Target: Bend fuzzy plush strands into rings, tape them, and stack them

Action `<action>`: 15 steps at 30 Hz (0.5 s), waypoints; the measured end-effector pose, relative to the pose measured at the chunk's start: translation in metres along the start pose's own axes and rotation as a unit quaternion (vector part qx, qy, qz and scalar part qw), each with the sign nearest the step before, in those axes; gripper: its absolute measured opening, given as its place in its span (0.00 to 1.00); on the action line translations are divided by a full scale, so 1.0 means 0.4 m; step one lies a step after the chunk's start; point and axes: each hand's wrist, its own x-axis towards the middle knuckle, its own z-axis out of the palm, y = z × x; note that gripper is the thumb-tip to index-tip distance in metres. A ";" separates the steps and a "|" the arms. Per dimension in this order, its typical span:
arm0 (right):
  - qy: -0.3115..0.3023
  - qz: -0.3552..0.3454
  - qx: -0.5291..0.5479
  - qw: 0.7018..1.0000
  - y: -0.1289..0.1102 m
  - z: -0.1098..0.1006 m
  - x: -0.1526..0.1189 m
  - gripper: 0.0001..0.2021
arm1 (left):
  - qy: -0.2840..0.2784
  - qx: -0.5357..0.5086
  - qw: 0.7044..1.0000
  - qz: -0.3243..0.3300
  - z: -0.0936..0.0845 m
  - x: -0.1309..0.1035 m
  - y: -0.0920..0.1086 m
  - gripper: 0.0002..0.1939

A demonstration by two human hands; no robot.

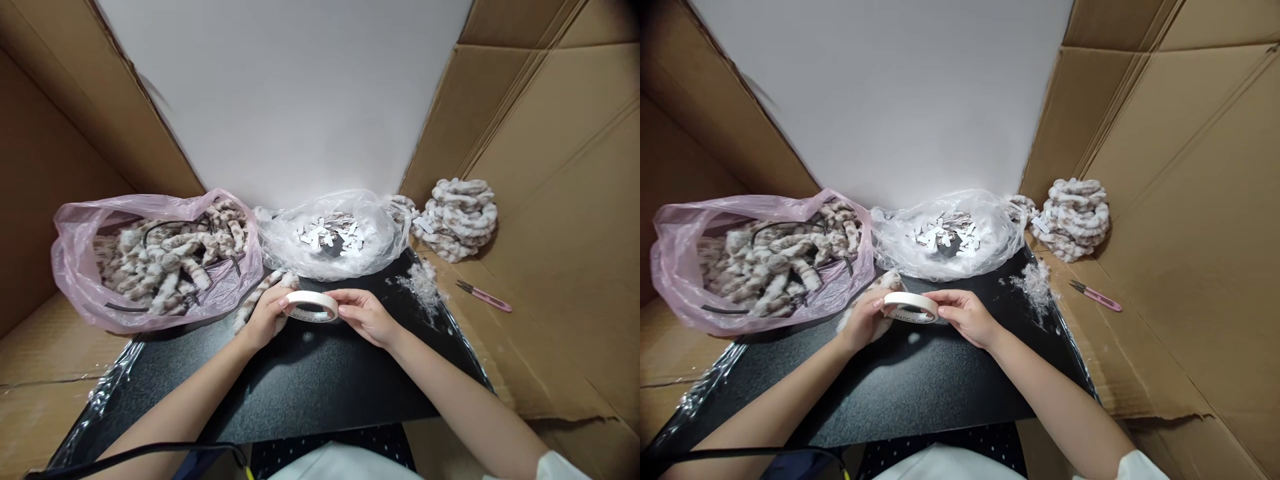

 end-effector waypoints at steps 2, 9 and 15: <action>0.002 0.003 0.013 1.000 0.003 -0.006 0.000 0.16 | 0.012 -0.052 0.998 -0.035 0.012 0.003 0.005 0.24; 0.035 -0.004 0.034 0.999 0.018 -0.036 0.010 0.19 | -0.010 -0.125 0.987 -0.099 0.034 -0.005 0.021 0.21; 0.058 -0.147 -0.248 0.956 0.020 -0.011 -0.003 0.26 | -0.104 0.096 0.989 -0.031 0.021 -0.014 0.060 0.20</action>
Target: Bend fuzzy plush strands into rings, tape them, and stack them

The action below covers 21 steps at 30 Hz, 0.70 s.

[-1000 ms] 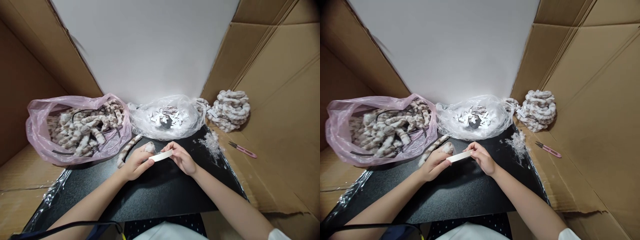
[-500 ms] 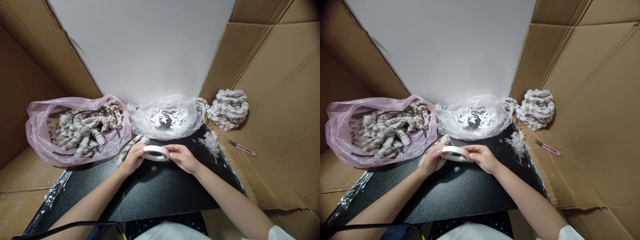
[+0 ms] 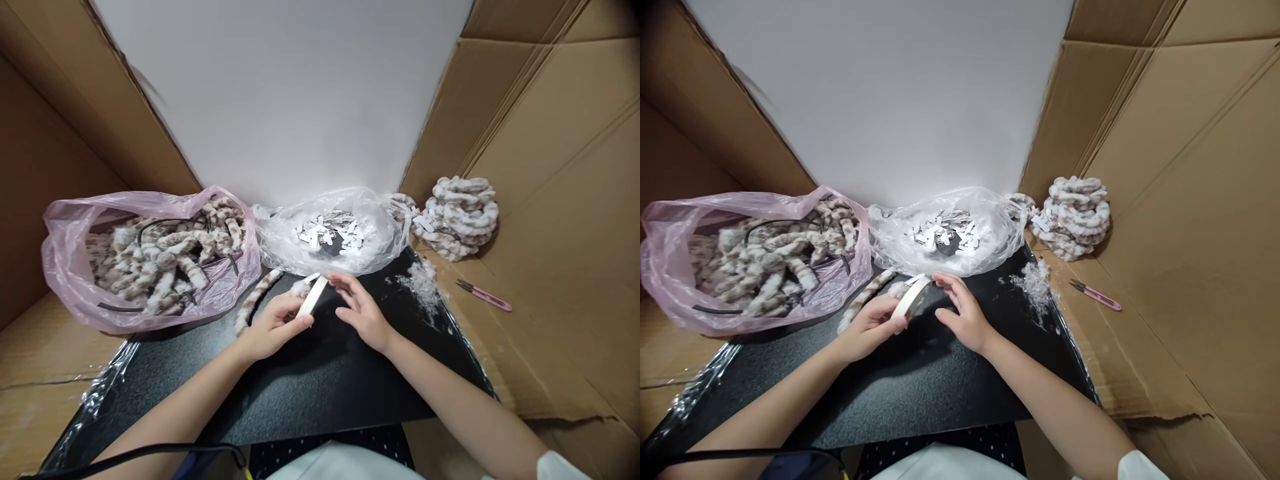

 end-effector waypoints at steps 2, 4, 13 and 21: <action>-0.006 -0.079 -0.123 0.989 -0.013 0.007 -0.007 0.25 | -0.028 0.042 0.998 0.030 0.000 0.000 0.009 0.20; -0.012 -0.137 -0.198 0.971 -0.019 0.012 -0.012 0.23 | -0.048 0.055 0.996 0.048 0.006 0.001 0.011 0.20; 0.067 -0.116 -0.215 0.967 0.009 0.008 -0.003 0.08 | -0.102 -0.014 0.994 0.029 0.011 -0.002 0.011 0.24; 0.115 0.011 -0.128 0.985 -0.003 0.022 -0.001 0.08 | -0.089 0.033 0.994 0.051 0.018 -0.009 0.005 0.18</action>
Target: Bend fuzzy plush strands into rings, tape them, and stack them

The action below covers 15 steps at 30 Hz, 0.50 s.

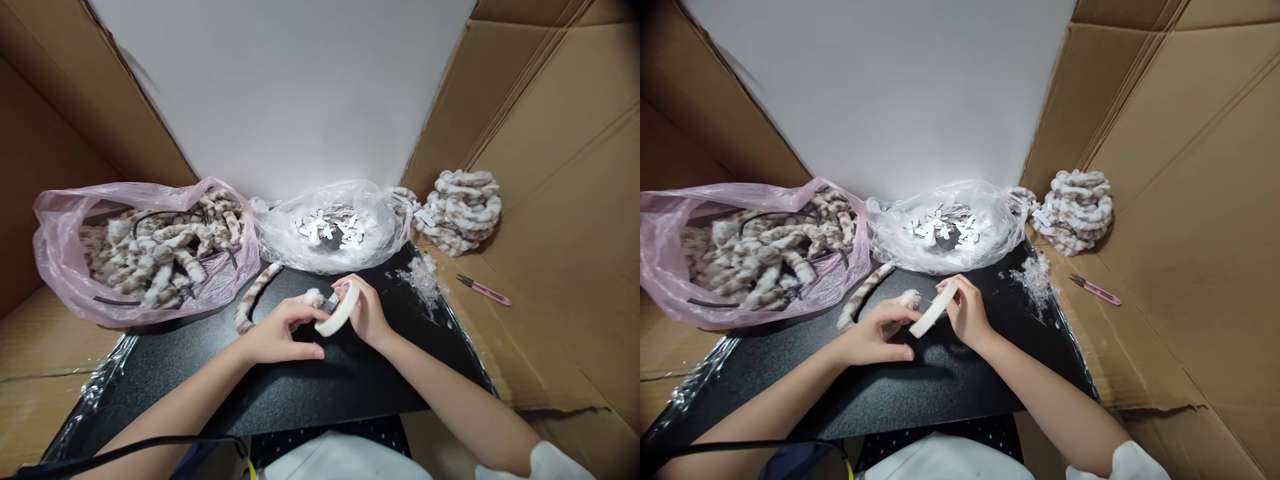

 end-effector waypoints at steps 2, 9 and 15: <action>0.000 0.026 0.020 0.999 0.014 0.010 0.000 0.07 | 0.004 0.015 1.000 0.008 0.006 0.003 -0.002 0.13; -0.031 0.046 0.017 0.998 0.041 0.019 -0.008 0.09 | -0.012 0.038 0.999 0.015 0.003 0.007 0.002 0.08; 0.007 -0.235 -0.105 0.966 -0.025 -0.018 -0.023 0.10 | 0.011 0.072 0.997 0.007 0.004 0.006 -0.006 0.12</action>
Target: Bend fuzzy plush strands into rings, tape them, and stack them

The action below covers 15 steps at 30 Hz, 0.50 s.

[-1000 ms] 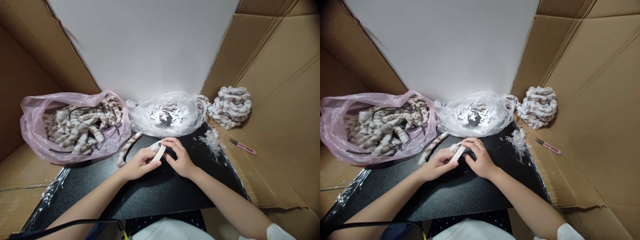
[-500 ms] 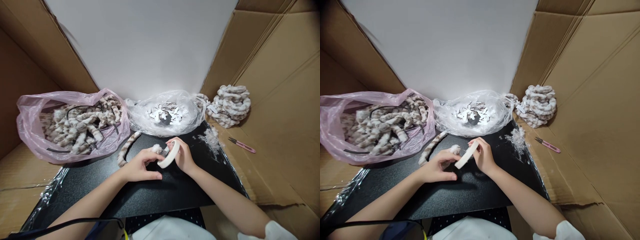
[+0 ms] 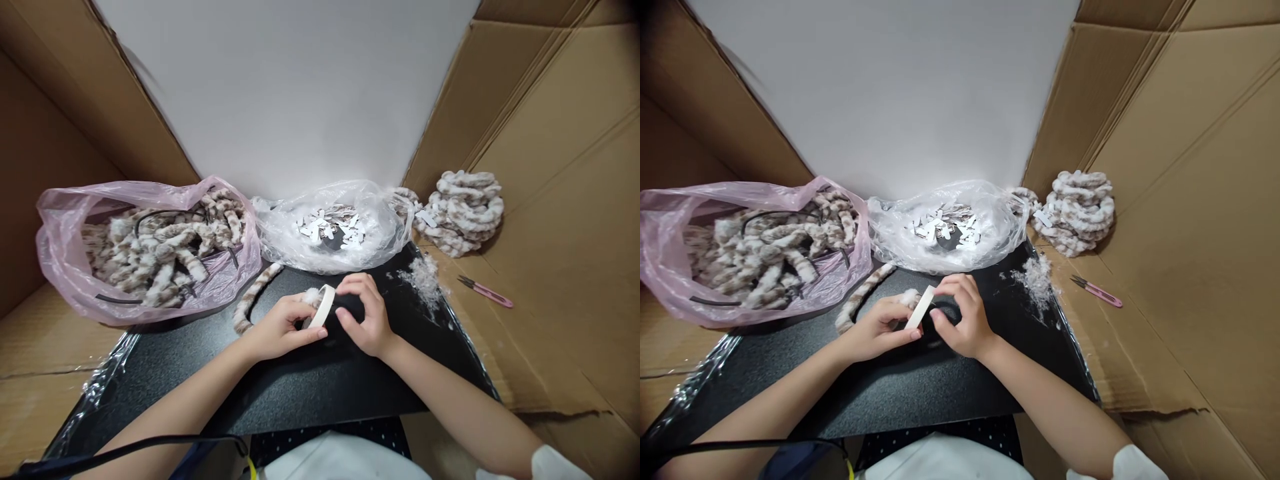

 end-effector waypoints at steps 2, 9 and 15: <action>-0.030 -0.026 -0.024 0.999 -0.007 -0.004 0.006 0.06 | 0.012 0.010 1.000 -0.013 0.005 0.003 0.002 0.15; -0.058 -0.004 -0.067 0.996 0.007 0.000 0.013 0.03 | -0.051 -0.066 0.993 -0.082 0.007 0.010 0.013 0.13; -0.050 0.000 -0.098 0.994 -0.010 0.006 0.009 0.06 | -0.042 -0.026 0.995 -0.086 0.005 0.012 0.021 0.16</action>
